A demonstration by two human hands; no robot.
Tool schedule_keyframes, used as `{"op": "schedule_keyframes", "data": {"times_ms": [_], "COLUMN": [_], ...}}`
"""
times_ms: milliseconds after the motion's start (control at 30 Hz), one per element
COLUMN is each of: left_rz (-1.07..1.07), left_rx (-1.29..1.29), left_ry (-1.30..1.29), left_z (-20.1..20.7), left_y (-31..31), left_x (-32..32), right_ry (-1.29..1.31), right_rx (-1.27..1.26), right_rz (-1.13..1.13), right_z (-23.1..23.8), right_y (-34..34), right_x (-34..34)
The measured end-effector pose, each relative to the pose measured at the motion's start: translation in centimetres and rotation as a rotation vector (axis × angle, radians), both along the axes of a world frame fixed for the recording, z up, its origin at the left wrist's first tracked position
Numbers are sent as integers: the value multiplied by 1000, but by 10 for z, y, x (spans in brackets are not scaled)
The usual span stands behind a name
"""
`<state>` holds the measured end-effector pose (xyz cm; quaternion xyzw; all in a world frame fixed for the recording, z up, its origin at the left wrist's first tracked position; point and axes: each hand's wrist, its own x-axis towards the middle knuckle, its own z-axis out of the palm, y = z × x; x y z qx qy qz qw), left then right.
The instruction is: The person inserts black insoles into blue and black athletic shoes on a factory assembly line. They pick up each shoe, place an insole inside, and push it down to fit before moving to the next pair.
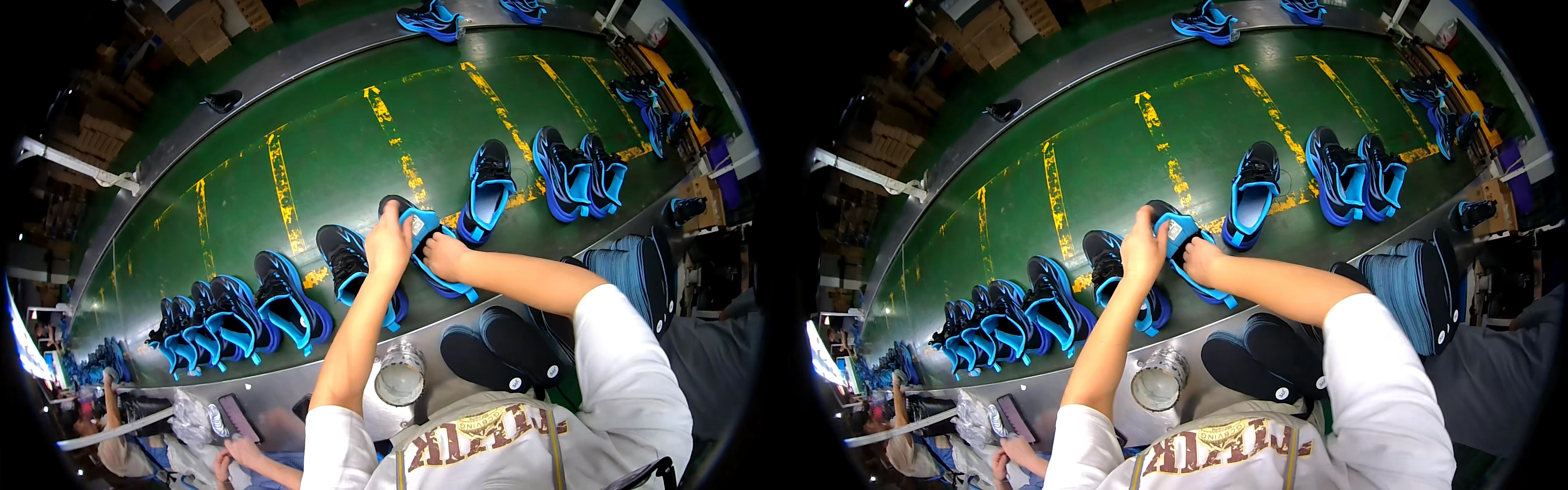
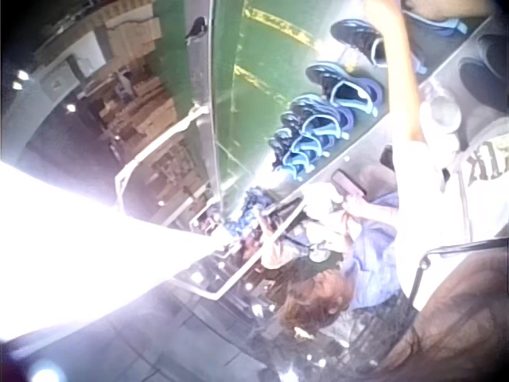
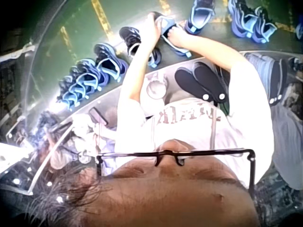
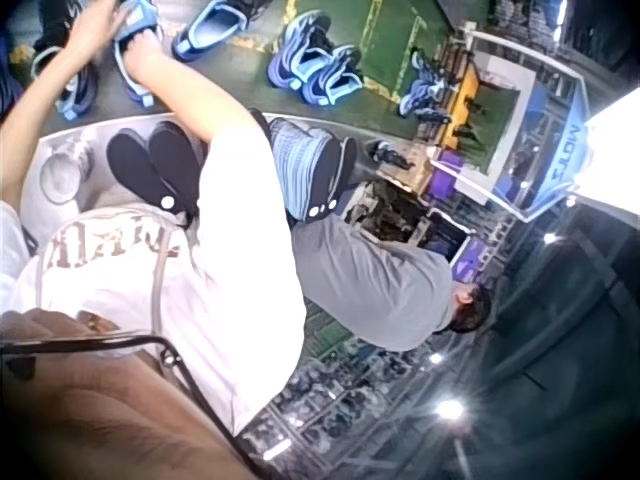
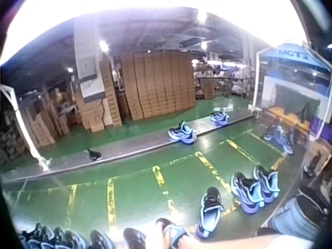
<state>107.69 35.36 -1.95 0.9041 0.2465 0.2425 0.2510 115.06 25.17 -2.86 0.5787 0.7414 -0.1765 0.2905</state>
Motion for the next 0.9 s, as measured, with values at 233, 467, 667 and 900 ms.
{"op": "schedule_keyframes", "data": {"times_ms": [233,467,667,900], "left_rz": [-384,-355,-326,-264], "left_rx": [139,101,622,779], "left_ry": [270,256,258,357], "left_z": [3,-6,5,-3], "left_y": [8,6,-21,-12], "left_x": [0,-7,-40,-37], "right_ry": [297,564,770,800], "right_rx": [-359,968,971,1022], "right_rz": [-433,-583,-939,-1002], "right_z": [61,16,8,3], "right_y": [-16,-79,-128,-118], "right_x": [-16,-36,-72,-82]}}
